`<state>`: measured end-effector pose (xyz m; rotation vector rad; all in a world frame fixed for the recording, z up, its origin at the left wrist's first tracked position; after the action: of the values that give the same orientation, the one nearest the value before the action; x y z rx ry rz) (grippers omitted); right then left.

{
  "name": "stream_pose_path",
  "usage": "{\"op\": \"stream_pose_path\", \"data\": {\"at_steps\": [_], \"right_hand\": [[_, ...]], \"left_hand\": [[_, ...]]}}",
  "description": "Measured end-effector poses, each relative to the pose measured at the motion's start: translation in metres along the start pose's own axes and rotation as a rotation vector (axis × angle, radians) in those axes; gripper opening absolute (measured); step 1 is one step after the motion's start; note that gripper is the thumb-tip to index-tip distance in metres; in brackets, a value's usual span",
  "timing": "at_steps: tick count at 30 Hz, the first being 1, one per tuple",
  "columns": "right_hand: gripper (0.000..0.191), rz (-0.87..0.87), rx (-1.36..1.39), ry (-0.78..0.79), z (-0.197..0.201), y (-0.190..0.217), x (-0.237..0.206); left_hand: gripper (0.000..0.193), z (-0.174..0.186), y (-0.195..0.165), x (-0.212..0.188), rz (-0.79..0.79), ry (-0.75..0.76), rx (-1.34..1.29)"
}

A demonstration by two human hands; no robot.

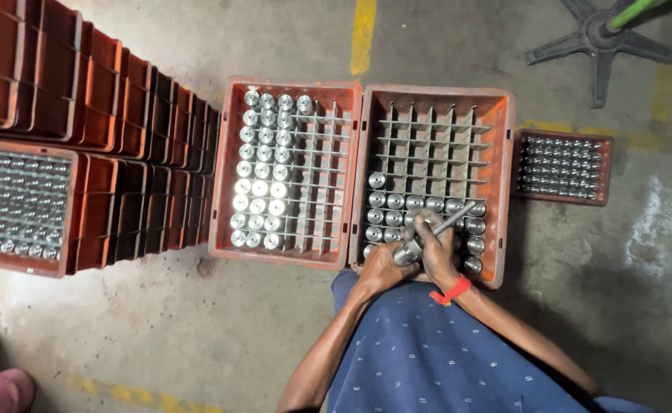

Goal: The person transfers small metal caps from one orange crate to another using a metal tool. They repeatedly pick up caps and place them into the receiving crate, then move the filled crate to a metal table and retrieve another crate to continue the process.

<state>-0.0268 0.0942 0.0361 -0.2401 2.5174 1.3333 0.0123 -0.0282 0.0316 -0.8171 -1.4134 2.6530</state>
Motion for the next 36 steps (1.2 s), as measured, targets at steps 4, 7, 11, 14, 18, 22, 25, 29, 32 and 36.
{"op": "stream_pose_path", "data": {"at_steps": [4,7,11,14,18,22,25,29,32,36], "right_hand": [[0.016,-0.041,-0.037,0.109,0.008,-0.009,-0.005],[0.015,-0.157,0.132,0.056,0.027,-0.017,0.010],[0.014,-0.003,0.259,-0.282,0.081,0.007,0.036],[0.016,0.086,0.361,-0.305,0.109,0.028,0.046],[0.017,0.099,0.384,-0.343,0.128,0.021,0.039],[0.020,0.024,0.332,-0.394,0.137,-0.006,0.020],[0.020,0.004,0.342,-0.322,0.139,-0.017,0.006],[0.022,-0.024,0.315,-0.461,0.151,-0.024,-0.015],[0.021,-0.023,0.263,-0.533,0.155,-0.020,-0.029],[0.021,0.034,0.236,-0.536,0.153,-0.015,-0.041]], "left_hand": [[0.044,-0.009,0.001,0.001,-0.023,0.068,-0.082],[0.055,-0.013,-0.001,0.001,-0.022,0.156,-0.116],[0.078,0.015,0.009,0.021,0.143,0.093,0.090],[0.070,0.072,-0.015,0.053,-0.224,-0.400,0.460],[0.063,0.095,-0.015,0.114,-0.299,-0.564,0.884],[0.045,0.080,0.006,0.155,-0.286,-0.298,1.129],[0.036,0.104,0.004,0.145,-0.387,-0.532,0.779],[0.035,0.168,0.020,0.134,-0.247,-0.720,0.727],[0.048,0.232,0.016,0.129,-0.323,-0.928,0.736],[0.065,0.286,0.036,0.160,0.059,-0.826,0.788]]}}
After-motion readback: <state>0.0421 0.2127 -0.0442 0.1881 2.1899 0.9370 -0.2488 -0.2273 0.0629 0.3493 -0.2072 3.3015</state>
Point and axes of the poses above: each hand's wrist, its own x-axis towards the middle knuckle, its own z-axis out of the back of the hand, y = z × x, the point moved 7 cm from there along x, towards the middle knuckle, and after that the axes turned 12 degrees about x, right-handed, at the moved point
